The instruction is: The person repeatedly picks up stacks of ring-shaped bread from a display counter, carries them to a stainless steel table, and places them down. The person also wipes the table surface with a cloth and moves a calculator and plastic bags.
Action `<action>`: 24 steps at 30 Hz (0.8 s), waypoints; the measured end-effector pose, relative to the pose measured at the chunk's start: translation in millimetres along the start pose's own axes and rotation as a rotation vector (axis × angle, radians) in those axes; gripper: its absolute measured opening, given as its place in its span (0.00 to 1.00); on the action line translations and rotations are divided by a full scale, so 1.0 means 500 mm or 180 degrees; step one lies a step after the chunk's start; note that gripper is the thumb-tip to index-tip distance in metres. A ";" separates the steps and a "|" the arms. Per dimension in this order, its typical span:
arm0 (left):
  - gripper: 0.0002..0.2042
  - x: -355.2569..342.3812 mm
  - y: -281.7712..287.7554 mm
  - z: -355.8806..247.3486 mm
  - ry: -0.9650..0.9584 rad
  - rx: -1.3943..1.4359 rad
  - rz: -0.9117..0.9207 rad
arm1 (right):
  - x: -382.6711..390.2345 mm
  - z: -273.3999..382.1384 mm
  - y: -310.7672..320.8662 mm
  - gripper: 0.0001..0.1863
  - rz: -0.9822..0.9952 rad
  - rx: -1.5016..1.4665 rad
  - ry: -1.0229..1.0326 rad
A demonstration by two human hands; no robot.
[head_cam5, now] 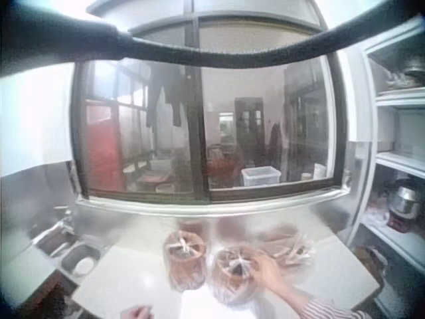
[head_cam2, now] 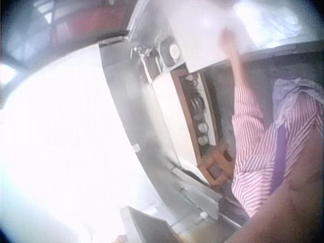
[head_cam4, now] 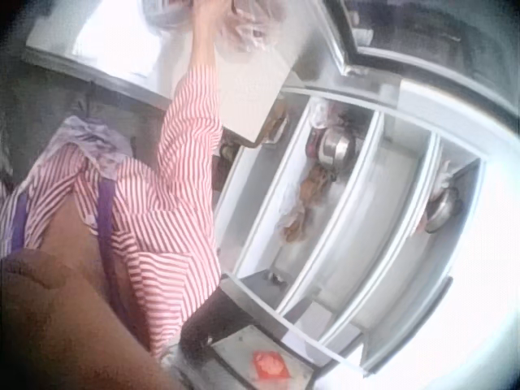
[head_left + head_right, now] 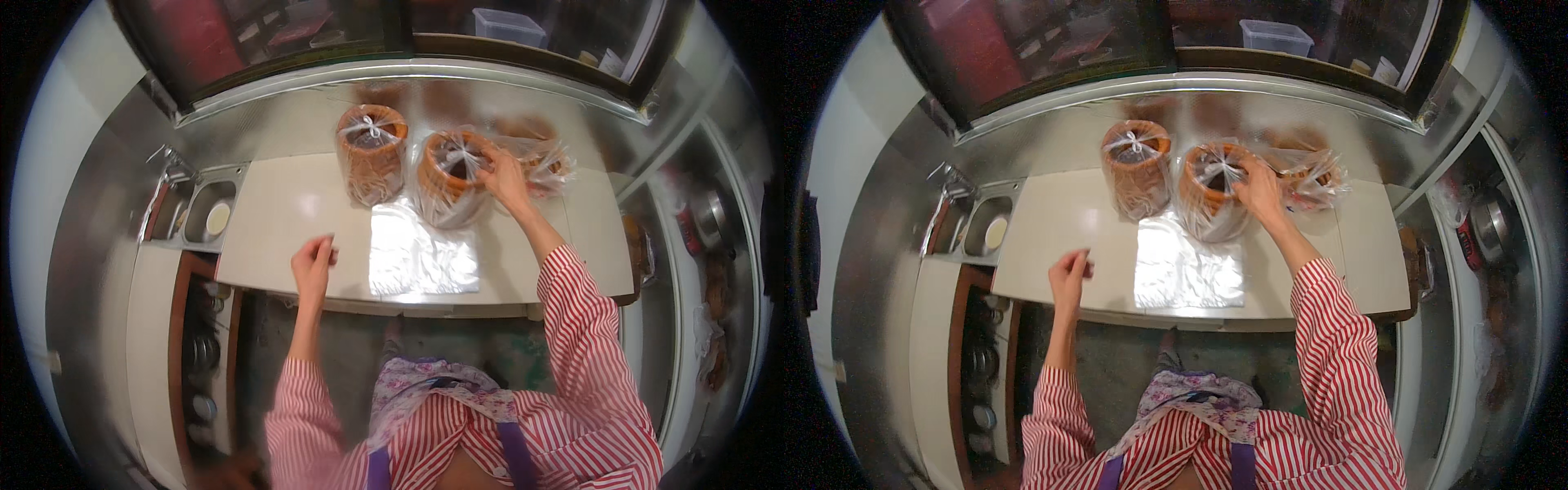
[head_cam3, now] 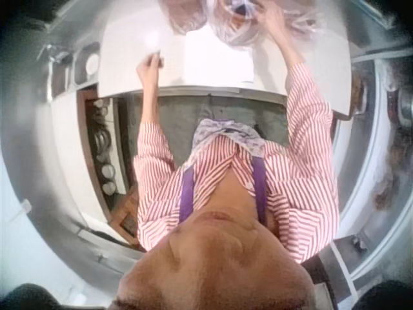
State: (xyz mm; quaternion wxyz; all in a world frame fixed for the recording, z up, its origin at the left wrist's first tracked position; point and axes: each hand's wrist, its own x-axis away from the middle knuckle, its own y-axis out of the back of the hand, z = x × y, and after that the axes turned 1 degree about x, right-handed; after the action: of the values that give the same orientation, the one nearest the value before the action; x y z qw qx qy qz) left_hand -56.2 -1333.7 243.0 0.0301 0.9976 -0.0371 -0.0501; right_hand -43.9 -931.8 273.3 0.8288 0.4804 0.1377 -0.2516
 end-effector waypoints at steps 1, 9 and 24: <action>0.12 -0.075 -0.016 -0.016 -0.0150 -0.0197 0.0136 | -0.027 0.005 -0.026 0.21 -0.0066 0.0164 0.0066; 0.14 -0.539 -0.198 0.013 -0.2764 -0.2533 0.0619 | -0.111 0.041 -0.148 0.08 0.1120 0.1805 -0.0457; 0.14 -0.723 -0.260 0.048 -0.2268 -0.3125 0.3055 | -0.043 0.029 -0.068 0.04 0.0624 0.1285 0.0137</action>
State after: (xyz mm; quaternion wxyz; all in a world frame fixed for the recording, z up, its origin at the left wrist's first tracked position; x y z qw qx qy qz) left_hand -407.8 -1178.0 246.4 0.4737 0.6683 -0.4464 -0.3602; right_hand -80.6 -952.2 266.1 0.7332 0.6529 0.0548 -0.1819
